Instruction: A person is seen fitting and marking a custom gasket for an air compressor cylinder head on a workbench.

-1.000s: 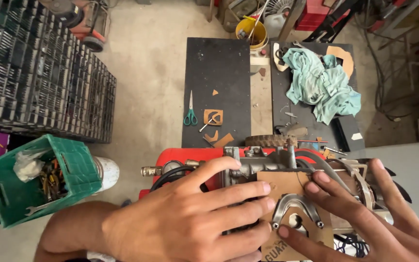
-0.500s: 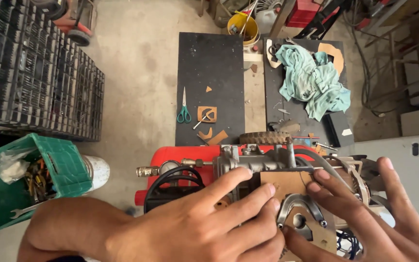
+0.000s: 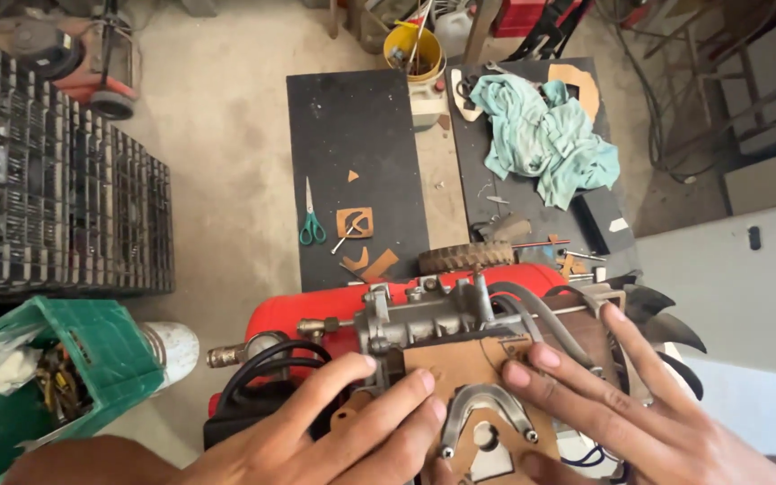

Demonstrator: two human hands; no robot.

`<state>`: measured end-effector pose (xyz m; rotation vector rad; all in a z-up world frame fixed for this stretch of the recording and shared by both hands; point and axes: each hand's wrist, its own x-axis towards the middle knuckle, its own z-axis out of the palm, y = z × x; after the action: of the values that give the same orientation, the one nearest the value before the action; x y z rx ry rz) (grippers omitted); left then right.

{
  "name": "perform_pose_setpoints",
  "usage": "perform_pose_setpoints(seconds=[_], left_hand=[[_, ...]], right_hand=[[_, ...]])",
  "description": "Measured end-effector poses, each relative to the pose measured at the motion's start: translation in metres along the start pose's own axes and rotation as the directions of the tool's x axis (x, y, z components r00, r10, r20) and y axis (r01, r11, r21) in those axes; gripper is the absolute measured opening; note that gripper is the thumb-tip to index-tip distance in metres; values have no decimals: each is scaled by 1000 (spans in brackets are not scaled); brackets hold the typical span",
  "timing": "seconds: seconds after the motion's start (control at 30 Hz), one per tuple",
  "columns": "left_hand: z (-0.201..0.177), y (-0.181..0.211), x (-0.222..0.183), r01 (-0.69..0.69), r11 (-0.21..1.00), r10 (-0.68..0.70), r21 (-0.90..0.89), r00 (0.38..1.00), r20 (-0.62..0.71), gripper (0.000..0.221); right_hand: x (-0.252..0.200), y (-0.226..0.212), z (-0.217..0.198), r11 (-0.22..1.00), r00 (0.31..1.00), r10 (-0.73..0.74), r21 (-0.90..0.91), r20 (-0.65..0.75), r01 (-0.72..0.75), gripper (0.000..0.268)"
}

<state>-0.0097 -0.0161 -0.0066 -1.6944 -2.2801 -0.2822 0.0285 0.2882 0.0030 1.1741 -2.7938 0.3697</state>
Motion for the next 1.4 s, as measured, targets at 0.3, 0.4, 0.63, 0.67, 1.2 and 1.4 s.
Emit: perform_pose_setpoints(seconds=[0.3, 0.4, 0.63, 0.67, 1.2, 1.4], left_hand=[[-4, 0, 25, 22, 995, -12, -95, 994, 106, 41], [-1, 3, 24, 37, 995, -27, -93, 994, 105, 40], [-7, 19, 35, 143, 987, -149, 75, 986, 69, 36], [-9, 21, 36, 129, 980, -146, 153, 984, 106, 37], [-9, 29, 31, 85, 978, -130, 190, 962, 241, 49], [-5, 28, 36, 101, 982, -126, 158, 980, 152, 34]], right_hand=[[-10, 18, 3, 994, 993, -96, -44, 73, 99, 77], [-6, 34, 2, 959, 959, -278, -42, 52, 280, 56], [7, 42, -9, 947, 948, -317, 52, -33, 318, 30], [11, 42, -9, 943, 942, -331, 16, -53, 332, 32], [25, 63, -3, 857, 866, -480, 139, -138, 497, 14], [25, 65, 0, 846, 883, -434, 256, -181, 468, 15]])
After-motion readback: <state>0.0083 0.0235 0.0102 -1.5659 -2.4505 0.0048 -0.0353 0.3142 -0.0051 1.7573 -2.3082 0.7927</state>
